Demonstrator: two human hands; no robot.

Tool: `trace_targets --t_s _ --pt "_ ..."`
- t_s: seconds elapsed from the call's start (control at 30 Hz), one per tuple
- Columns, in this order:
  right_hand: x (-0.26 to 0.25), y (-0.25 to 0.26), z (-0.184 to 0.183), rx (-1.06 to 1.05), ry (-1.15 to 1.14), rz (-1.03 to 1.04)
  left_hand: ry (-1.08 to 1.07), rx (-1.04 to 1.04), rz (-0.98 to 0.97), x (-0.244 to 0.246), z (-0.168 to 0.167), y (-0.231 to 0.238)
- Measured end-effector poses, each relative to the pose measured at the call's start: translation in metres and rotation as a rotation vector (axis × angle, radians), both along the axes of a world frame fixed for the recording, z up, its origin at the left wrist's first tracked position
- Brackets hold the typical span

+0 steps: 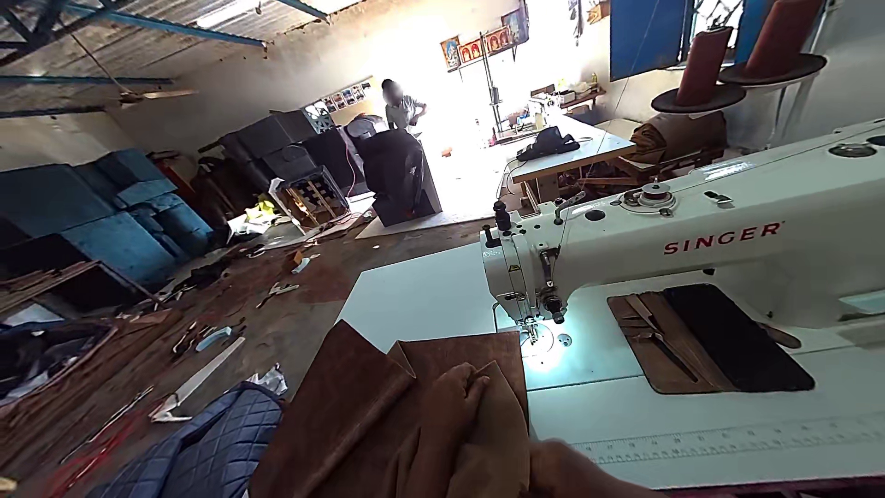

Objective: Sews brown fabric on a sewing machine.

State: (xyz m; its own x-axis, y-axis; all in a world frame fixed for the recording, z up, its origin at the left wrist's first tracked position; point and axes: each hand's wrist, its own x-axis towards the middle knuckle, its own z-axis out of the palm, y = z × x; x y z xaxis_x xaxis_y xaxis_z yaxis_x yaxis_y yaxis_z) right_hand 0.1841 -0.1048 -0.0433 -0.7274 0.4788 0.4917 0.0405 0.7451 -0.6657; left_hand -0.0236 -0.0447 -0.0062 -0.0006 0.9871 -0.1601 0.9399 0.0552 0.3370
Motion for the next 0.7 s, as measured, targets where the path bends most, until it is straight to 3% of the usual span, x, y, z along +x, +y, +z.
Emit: trace_targets --t_s 0.07,0.17,0.3,0.37,0.4,0.47,0.53,0.63,0.7 --pt "0.006 0.02 -0.007 0.139 0.17 -0.195 -0.006 0.018 -0.005 0.004 0.0 -0.014" --pt "0.007 0.032 -0.001 0.076 0.072 -0.509 -0.18 0.137 -0.023 0.003 -0.009 -0.03" --pt "-0.015 0.034 0.044 -0.272 -0.344 -0.488 -0.788 0.513 -0.062 -0.009 -0.031 -0.038" --pt "-0.038 0.04 0.049 -0.378 -0.436 -0.463 -1.028 0.616 0.014 -0.011 -0.028 -0.04" --pt "-0.049 0.042 0.039 -0.38 -0.418 -0.48 -1.097 0.666 0.052 -0.012 -0.022 -0.042" --pt "-0.067 0.041 0.005 -0.178 -0.298 -0.616 -1.231 0.766 0.074 -0.012 0.001 -0.047" --pt "-0.066 0.031 0.003 -0.088 -0.428 -0.603 -1.264 0.857 0.008 -0.019 0.031 -0.053" --pt "-0.06 0.029 0.029 -0.182 -0.764 -0.429 -1.214 0.861 -0.234 -0.049 0.078 -0.062" --pt "-0.056 0.034 0.02 -0.153 -0.801 -0.4 -1.337 0.752 -0.546 -0.065 0.117 -0.065"
